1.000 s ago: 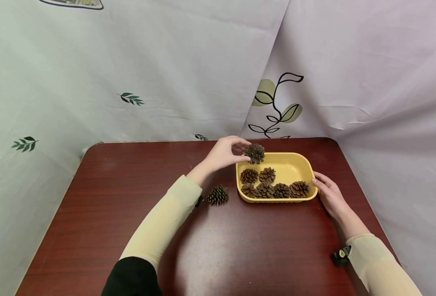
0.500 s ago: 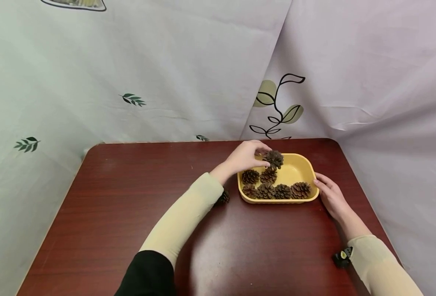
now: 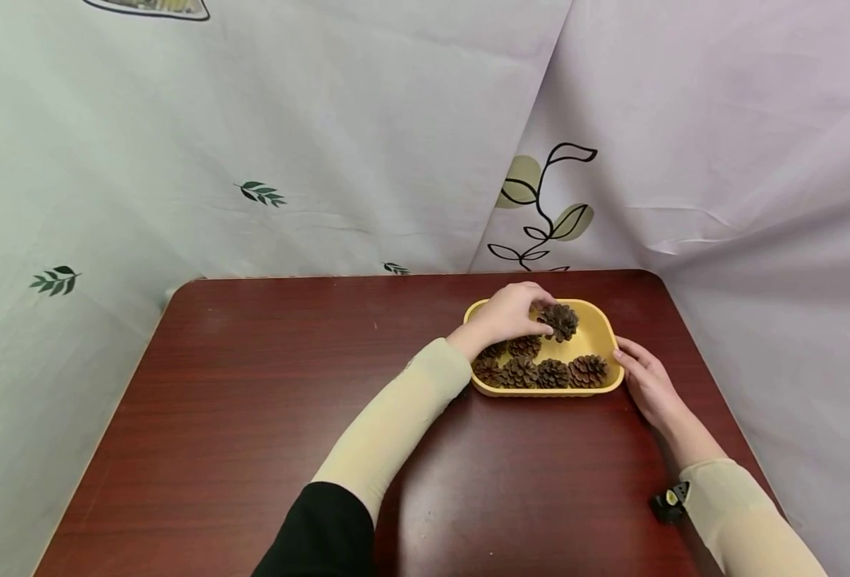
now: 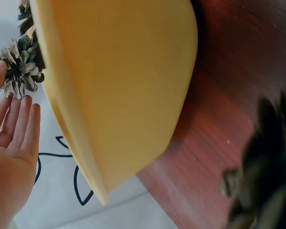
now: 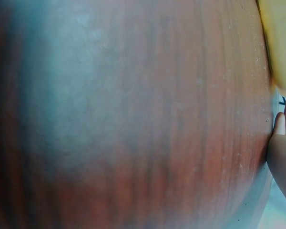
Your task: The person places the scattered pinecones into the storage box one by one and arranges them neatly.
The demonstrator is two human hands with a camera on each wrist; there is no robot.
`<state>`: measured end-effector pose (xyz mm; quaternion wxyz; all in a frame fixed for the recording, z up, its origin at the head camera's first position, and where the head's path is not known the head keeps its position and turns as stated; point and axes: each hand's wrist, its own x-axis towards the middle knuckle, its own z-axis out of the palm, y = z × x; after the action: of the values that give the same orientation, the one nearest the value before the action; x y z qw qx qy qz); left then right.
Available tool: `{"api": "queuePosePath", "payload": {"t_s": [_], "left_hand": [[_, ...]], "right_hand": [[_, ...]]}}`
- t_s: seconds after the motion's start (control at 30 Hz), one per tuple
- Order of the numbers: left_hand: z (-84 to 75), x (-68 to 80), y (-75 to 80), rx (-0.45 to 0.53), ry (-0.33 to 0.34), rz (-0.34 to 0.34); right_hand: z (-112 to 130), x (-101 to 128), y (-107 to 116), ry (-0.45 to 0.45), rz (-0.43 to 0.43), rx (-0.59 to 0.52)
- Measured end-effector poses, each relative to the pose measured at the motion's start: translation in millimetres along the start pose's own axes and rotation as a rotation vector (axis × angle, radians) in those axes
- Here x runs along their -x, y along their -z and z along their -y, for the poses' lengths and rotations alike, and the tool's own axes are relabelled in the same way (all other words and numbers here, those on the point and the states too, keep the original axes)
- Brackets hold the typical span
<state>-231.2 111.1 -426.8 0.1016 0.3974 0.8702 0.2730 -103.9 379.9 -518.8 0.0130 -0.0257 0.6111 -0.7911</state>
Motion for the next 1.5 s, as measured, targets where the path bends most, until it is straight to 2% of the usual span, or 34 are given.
{"api": "queuePosePath", "payload": {"t_s": [0.47, 0.97, 1.33, 1.5], "left_hand": [[-10.2, -10.7, -18.7, -0.161, -0.033, 0.081], [-1.6, -9.7, -26.3, -0.186, -0.047, 0.086], [-0.9, -10.6, -25.9, -0.272, -0.056, 0.137], [2.6, -10.4, -29.3, -0.247, -0.056, 0.139]], "right_hand": [[0, 0, -1, 0.007, -0.001, 0.001], [1, -1, -1, 0.008, -0.001, 0.013], [1, 0, -2, -0.003, -0.005, 0.013], [1, 1, -1, -0.017, -0.012, 0.017]]}}
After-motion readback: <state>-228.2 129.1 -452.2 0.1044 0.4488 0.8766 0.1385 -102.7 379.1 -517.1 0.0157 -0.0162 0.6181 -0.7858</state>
